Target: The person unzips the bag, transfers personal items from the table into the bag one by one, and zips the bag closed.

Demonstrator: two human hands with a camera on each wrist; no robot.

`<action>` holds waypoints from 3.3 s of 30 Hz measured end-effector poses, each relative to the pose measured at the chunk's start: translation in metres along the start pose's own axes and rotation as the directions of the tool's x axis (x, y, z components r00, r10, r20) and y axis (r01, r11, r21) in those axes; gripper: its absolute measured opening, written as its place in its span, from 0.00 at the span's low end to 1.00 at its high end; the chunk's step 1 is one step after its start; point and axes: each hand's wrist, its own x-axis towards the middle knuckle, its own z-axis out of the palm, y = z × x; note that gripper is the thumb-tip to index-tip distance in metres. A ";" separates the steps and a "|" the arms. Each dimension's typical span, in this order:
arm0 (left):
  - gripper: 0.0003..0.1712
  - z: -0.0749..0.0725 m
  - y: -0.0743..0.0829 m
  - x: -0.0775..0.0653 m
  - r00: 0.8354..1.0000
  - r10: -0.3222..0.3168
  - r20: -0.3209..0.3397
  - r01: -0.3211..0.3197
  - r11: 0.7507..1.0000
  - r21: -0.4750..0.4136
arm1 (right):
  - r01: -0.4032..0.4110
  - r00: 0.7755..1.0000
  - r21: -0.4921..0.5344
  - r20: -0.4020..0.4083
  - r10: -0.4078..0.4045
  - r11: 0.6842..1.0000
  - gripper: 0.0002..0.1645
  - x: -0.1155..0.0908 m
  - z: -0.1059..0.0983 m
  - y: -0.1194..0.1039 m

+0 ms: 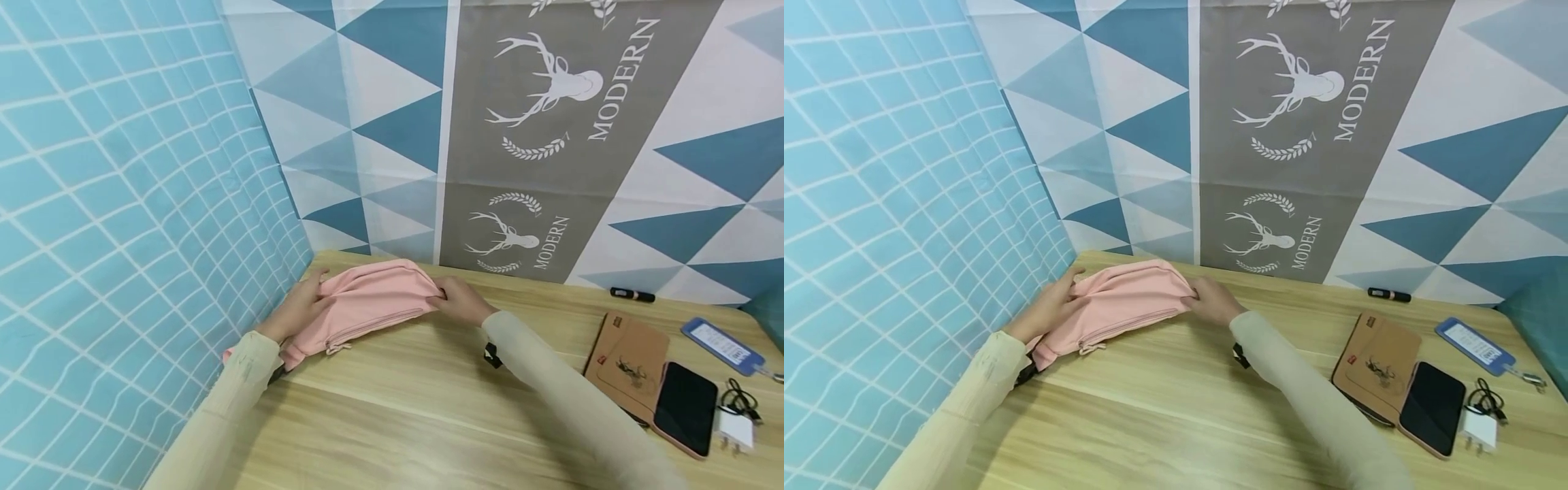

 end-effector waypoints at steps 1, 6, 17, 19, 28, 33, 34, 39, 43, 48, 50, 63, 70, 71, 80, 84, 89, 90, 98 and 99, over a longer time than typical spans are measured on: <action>0.31 0.001 0.003 0.001 1.000 0.011 0.004 -0.011 1.000 0.006 | 0.013 1.000 0.002 -0.008 -0.013 1.000 0.15 -0.005 -0.002 0.002; 0.18 0.008 0.019 0.006 0.993 0.116 0.004 -0.116 0.993 -0.005 | 0.053 0.998 0.004 -0.039 -0.053 0.999 0.14 -0.031 -0.008 0.011; 0.12 0.031 0.068 0.006 0.968 0.251 0.001 -0.251 0.967 -0.048 | -0.025 0.997 -0.019 -0.070 0.024 1.000 0.16 -0.106 -0.031 0.019; 0.11 0.033 0.080 0.008 0.962 0.273 0.002 -0.273 0.961 -0.051 | -0.049 0.996 -0.027 -0.073 0.047 0.998 0.15 -0.120 -0.038 0.019; 0.09 0.043 0.136 0.007 0.920 0.390 0.031 -0.388 0.920 -0.057 | -0.139 0.989 -0.001 -0.043 0.138 0.990 0.11 -0.189 -0.073 0.017; 0.09 0.050 0.158 0.007 0.900 0.426 0.090 -0.419 0.904 -0.082 | -0.151 0.988 -0.010 -0.038 0.151 0.988 0.12 -0.223 -0.082 0.014; 0.09 0.052 0.161 0.008 0.896 0.432 0.099 -0.424 0.901 -0.088 | -0.151 0.988 -0.021 -0.045 0.150 0.988 0.12 -0.229 -0.083 0.014; 0.09 0.062 0.175 0.013 0.871 0.476 0.121 -0.465 0.878 -0.109 | -0.122 0.988 -0.048 -0.102 0.116 0.991 0.11 -0.252 -0.086 0.015; 0.10 0.075 0.185 0.020 0.844 0.517 0.140 -0.508 0.856 -0.100 | -0.140 0.986 -0.034 -0.097 0.137 0.989 0.12 -0.268 -0.092 0.017; 0.11 0.086 0.198 0.021 0.805 0.583 0.105 -0.583 0.812 -0.038 | -0.237 0.971 -0.039 -0.046 0.235 0.971 0.05 -0.277 -0.095 0.019; 0.12 0.090 0.204 0.020 0.783 0.616 0.088 -0.619 0.786 0.009 | -0.269 0.963 -0.050 -0.040 0.267 0.962 0.07 -0.280 -0.096 0.019; 0.06 0.103 0.226 -0.020 0.718 0.675 0.173 -0.681 0.629 0.375 | -0.169 0.960 -0.148 -0.247 0.129 0.974 0.26 -0.299 -0.082 0.013; 0.06 0.110 0.236 -0.054 0.727 0.662 0.180 -0.684 0.681 0.261 | -0.258 0.959 -0.139 -0.156 0.236 0.956 0.35 -0.318 -0.074 0.006; 0.07 0.111 0.237 -0.058 0.725 0.665 0.181 -0.687 0.679 0.258 | -0.263 0.960 -0.128 -0.135 0.246 0.956 0.36 -0.321 -0.073 0.006; 0.07 0.121 0.241 -0.098 0.722 0.662 0.203 -0.692 0.680 0.243 | -0.309 0.948 0.088 0.113 0.299 0.947 0.40 -0.351 -0.073 0.021; 0.05 0.128 0.242 -0.110 0.708 0.673 0.213 -0.704 0.650 0.287 | -0.344 0.937 0.022 0.078 0.341 0.939 0.30 -0.358 -0.075 0.016; 0.13 0.142 0.240 -0.128 0.688 0.674 0.269 -0.725 0.639 0.255 | -0.499 0.866 -0.175 -0.149 0.478 0.849 0.14 -0.348 -0.075 -0.003; 0.16 0.144 0.239 -0.131 0.686 0.673 0.275 -0.727 0.640 0.247 | -0.526 0.847 -0.189 -0.195 0.494 0.829 0.13 -0.346 -0.075 -0.007; 0.16 0.149 0.239 -0.142 0.680 0.677 0.281 -0.730 0.658 0.182 | -0.395 0.899 -0.260 -0.309 0.311 0.881 0.15 -0.334 -0.062 -0.035; 0.14 0.147 0.239 -0.142 0.673 0.690 0.265 -0.735 0.663 0.140 | -0.375 0.909 -0.263 -0.291 0.297 0.889 0.16 -0.332 -0.059 -0.038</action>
